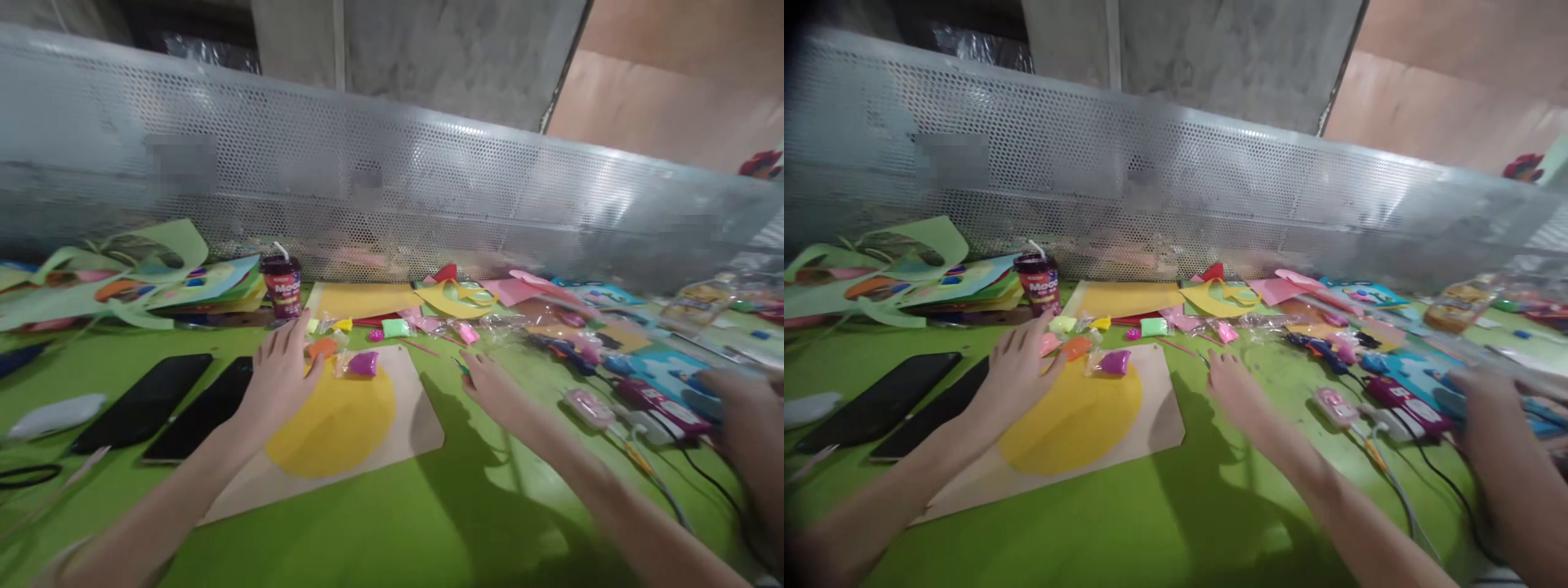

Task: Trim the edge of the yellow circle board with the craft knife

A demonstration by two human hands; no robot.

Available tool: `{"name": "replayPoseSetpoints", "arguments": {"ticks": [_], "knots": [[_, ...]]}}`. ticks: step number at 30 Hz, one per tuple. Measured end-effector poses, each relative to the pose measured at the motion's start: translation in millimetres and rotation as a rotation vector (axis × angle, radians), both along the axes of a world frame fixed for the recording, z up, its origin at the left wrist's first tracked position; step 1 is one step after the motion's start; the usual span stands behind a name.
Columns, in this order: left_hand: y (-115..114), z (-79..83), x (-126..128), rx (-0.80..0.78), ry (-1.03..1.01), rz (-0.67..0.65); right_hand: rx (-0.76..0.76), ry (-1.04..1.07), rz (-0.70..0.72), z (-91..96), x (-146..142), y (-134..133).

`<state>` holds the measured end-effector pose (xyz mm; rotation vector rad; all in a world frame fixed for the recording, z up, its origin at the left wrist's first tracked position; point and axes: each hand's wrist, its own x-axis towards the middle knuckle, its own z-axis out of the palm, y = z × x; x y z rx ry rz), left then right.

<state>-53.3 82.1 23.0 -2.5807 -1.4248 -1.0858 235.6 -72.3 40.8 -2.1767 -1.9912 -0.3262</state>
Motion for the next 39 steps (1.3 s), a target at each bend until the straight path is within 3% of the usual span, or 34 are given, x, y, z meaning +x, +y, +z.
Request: {"name": "replayPoseSetpoints", "arguments": {"ticks": [7,14,17,20,25,29,34,39], "knots": [[-4.8,-1.2,1.7,0.229,-0.164,-0.036,0.263,0.132,0.181,7.1,-49.9,-29.4],[-7.8,4.2,-1.6,0.295,-0.389,-0.132,0.66,0.288,0.416,8.6,-26.2,-9.5],[-6.3,2.3,0.3,0.25,-0.436,-0.144,0.843,0.428,0.393,4.8,-14.6,-0.9],[-5.8,-3.4,3.6,0.216,-0.417,-0.165,0.932,0.605,0.246,0.5,-12.0,-0.7],[-10.8,-15.4,5.5,0.059,-0.404,-0.195,0.926,0.926,0.056,1.9,-18.0,3.3],[-19.4,-14.4,4.1,-0.093,-0.161,-0.275,0.766,1.139,-0.067,-1.3,-22.4,16.1],[-32.5,-3.1,4.5,-0.289,0.163,-0.401,0.575,1.367,-0.099,-10.9,-23.7,24.5],[-52.7,1.6,11.5,-0.354,0.263,-0.612,0.527,1.402,-0.067,-17.5,-18.2,29.7]]}}
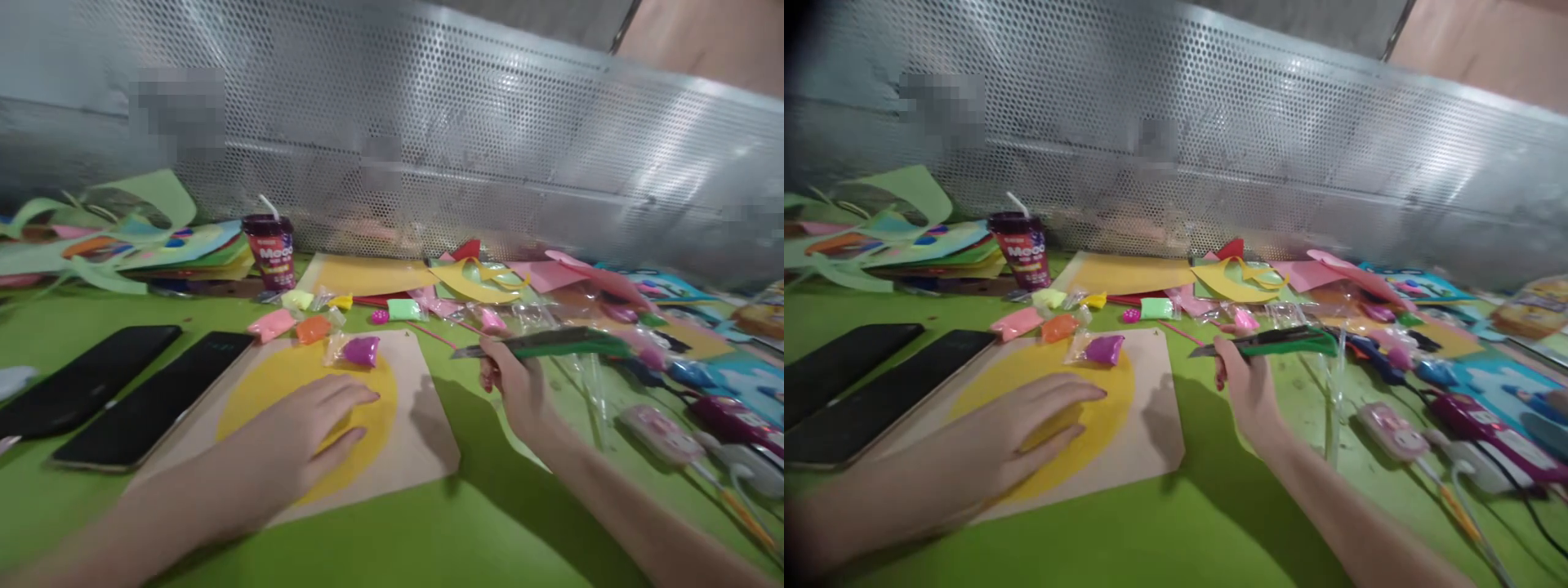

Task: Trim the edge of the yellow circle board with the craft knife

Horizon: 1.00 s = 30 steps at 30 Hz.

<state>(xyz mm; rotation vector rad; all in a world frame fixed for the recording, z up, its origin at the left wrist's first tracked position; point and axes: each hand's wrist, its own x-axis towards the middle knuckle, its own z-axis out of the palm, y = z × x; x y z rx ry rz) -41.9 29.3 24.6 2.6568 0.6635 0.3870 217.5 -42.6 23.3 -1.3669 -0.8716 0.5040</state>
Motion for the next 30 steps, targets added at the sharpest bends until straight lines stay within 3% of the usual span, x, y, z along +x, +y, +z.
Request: {"name": "replayPoseSetpoints", "arguments": {"ticks": [6,11,15,20,30], "knots": [[-34.7,2.4,29.3,0.201,-0.011,-0.342,0.004,-0.046,0.015,-3.7,4.0,5.9],[-42.3,0.1,45.8,0.196,0.053,-0.435,-0.015,0.058,0.119,3.8,-0.6,2.5],[-38.3,1.7,43.1,0.077,0.058,-0.45,-0.061,0.195,0.218,7.9,0.0,-0.3],[-31.3,-7.8,36.0,-0.031,-0.005,-0.396,-0.115,0.277,0.241,7.4,-1.0,-1.9],[-33.1,-5.9,47.2,0.088,0.036,-0.426,-0.144,0.211,0.254,5.8,-11.7,-2.6]]}}
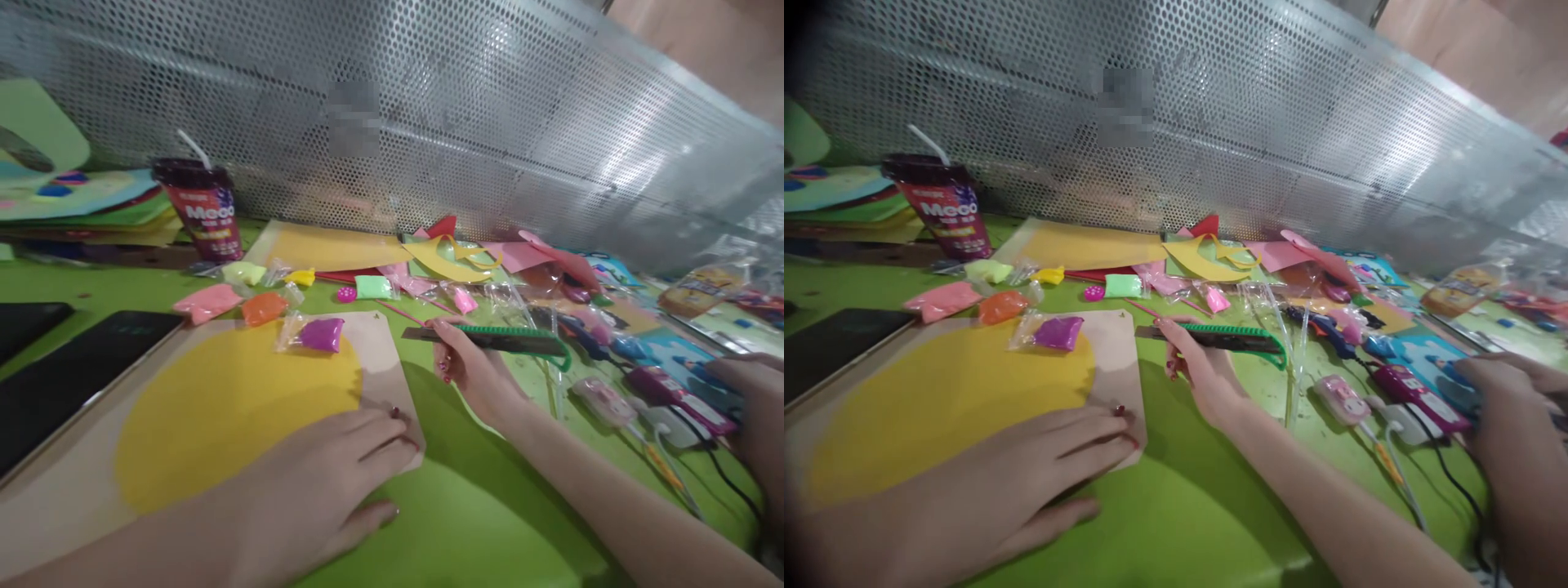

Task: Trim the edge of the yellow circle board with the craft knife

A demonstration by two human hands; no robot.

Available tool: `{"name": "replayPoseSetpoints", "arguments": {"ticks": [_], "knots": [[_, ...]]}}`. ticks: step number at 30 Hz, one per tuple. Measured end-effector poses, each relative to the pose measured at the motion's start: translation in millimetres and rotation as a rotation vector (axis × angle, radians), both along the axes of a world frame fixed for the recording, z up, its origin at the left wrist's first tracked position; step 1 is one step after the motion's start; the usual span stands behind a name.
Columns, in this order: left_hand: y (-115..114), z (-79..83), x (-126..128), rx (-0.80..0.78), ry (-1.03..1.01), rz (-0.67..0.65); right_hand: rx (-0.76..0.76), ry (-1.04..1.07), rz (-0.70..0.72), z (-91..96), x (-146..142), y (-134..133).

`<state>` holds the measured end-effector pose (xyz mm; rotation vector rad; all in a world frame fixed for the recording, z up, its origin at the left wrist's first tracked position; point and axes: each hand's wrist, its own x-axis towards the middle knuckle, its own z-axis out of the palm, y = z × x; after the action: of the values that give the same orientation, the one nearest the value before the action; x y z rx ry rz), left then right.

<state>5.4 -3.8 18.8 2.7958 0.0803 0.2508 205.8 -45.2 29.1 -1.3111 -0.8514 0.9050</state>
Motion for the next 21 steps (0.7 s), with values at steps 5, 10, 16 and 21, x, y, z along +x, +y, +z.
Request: {"name": "replayPoseSetpoints", "arguments": {"ticks": [5,10,16,21], "knots": [[1.2,0.8,-0.2,-0.06,0.029,0.025,0.011,-0.17,0.048,-4.3,-8.1,-7.3],[0.3,-3.3,-0.5,0.067,0.085,0.054,-0.023,-0.329,0.074,-6.0,-11.1,-12.2],[1.7,-3.7,0.8,0.111,0.032,0.004,-0.044,-0.399,0.06,-0.6,-8.9,-13.6],[1.7,-6.3,-0.8,0.172,-0.001,0.007,-0.032,-0.404,0.085,-0.8,-10.0,-13.9]]}}
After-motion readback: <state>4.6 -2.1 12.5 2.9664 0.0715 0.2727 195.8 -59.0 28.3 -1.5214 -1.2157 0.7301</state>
